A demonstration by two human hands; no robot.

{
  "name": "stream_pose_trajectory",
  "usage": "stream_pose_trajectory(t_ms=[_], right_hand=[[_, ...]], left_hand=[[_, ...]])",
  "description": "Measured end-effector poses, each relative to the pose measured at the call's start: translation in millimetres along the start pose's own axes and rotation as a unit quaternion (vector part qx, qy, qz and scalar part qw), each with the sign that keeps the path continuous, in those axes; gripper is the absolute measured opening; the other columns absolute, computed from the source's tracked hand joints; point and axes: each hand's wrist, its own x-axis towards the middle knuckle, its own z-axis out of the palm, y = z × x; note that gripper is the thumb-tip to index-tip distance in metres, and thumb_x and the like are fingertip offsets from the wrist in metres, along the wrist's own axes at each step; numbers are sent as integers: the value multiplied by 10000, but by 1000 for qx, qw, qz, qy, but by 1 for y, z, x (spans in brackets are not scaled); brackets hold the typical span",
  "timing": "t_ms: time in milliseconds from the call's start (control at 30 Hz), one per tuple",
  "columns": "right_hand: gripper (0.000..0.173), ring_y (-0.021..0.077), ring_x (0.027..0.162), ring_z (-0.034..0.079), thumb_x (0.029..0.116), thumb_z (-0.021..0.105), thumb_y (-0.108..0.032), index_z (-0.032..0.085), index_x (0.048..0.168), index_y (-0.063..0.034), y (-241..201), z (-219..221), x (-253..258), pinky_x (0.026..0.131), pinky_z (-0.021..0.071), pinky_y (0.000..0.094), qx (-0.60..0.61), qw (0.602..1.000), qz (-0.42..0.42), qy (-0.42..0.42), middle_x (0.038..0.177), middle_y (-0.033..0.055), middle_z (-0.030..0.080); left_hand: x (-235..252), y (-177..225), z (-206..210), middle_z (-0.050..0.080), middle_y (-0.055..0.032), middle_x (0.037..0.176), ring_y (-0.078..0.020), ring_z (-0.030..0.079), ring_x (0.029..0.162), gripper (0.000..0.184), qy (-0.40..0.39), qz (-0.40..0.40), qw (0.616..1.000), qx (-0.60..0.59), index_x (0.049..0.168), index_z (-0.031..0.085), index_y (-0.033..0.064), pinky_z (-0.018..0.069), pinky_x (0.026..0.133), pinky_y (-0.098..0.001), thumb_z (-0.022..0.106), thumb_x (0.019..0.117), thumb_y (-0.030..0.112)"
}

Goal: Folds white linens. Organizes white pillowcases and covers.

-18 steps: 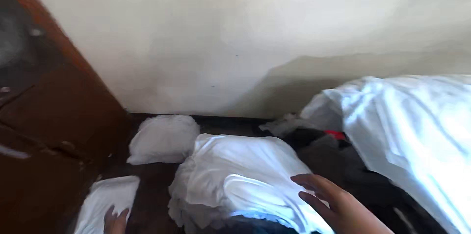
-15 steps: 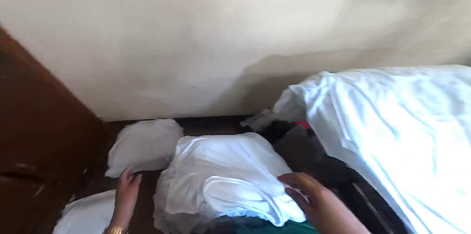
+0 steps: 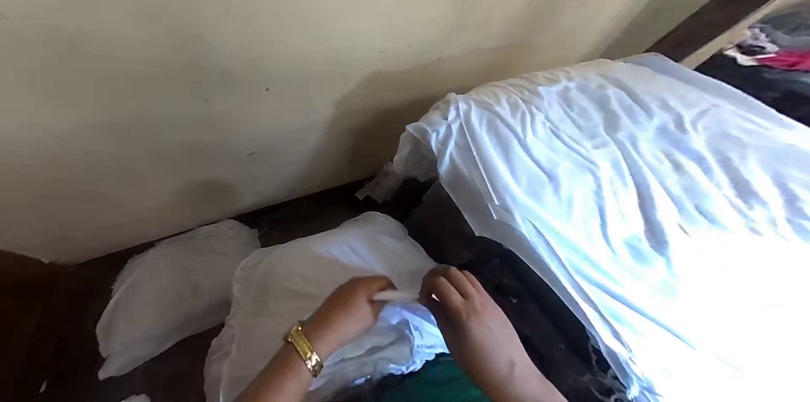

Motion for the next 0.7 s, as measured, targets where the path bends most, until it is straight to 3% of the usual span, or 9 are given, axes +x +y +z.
stream_pose_trajectory(t_ms=[100,200,267,333,367,433,533,633,700], right_hand=[[136,366,949,715,921,694,-100,759,1039,-114,-18,7,-20,736,616,513,44,991,-36,-117,1064,161,718],[279,461,1088,664,874,675,31,768,1106,-92,-23,18,-31,771,578,605,8,962,22,-272,1160,225,696],[167,421,979,713,875,695,6,763,1014,-57,-15,17,-23,725,601,590,19,978,42,-201,1026,197,727],[110,338,892,736,900,678,-48,745,983,-75,-8,14,-9,712,622,511,14,994,35,-99,965,131,735],[97,302,872,729,900,664,-69,736,960,-93,-5,16,-4,702,621,461,2,998,26,-55,957,100,729],[96,288,910,724,915,655,-105,719,987,-110,-6,19,-3,729,623,431,2,1000,9,-15,1018,95,725],[189,357,955,713,882,731,-105,742,1068,-135,-11,22,-19,713,620,500,13,992,-19,-125,1073,151,706],[319,492,1209,599,870,705,28,726,1177,-56,-10,16,-19,840,557,644,-20,938,89,-334,1265,241,653],[216,470,1091,669,896,686,16,724,1108,-2,2,12,-12,792,579,636,-8,947,114,-300,1142,236,699]], left_hand=[[4,9,-26,704,-167,1155,-266,668,1094,294,-9,0,999,-33,1215,686,24,512,980,-477,473,1012,48],[-4,11,-28,703,-167,1179,-268,666,1110,289,-50,2,998,-27,1228,688,29,506,989,-485,502,1010,64],[-7,7,-21,656,-167,1314,-277,625,1226,369,-78,2,997,-6,1322,646,29,475,1069,-483,632,993,194],[-9,7,-10,533,-170,1492,-302,520,1377,624,-124,-34,990,52,1474,510,38,403,1153,-511,690,973,364],[-8,8,-6,560,-181,1457,-325,545,1347,563,-120,-53,989,63,1457,523,35,420,1126,-538,657,998,332],[-2,5,-8,682,-199,1233,-346,650,1169,314,-36,-61,997,29,1297,643,30,495,1010,-566,586,1010,147],[6,1,-26,721,-117,1083,-236,684,1030,268,44,-29,998,-32,1183,701,74,539,930,-483,506,999,70],[5,0,-25,715,-127,1062,-233,678,1010,248,14,-6,999,-48,1163,700,51,532,915,-470,509,1019,118],[6,-6,-13,690,-154,1154,-259,655,1086,268,-16,4,999,-41,1203,678,21,512,975,-466,588,1007,180]])
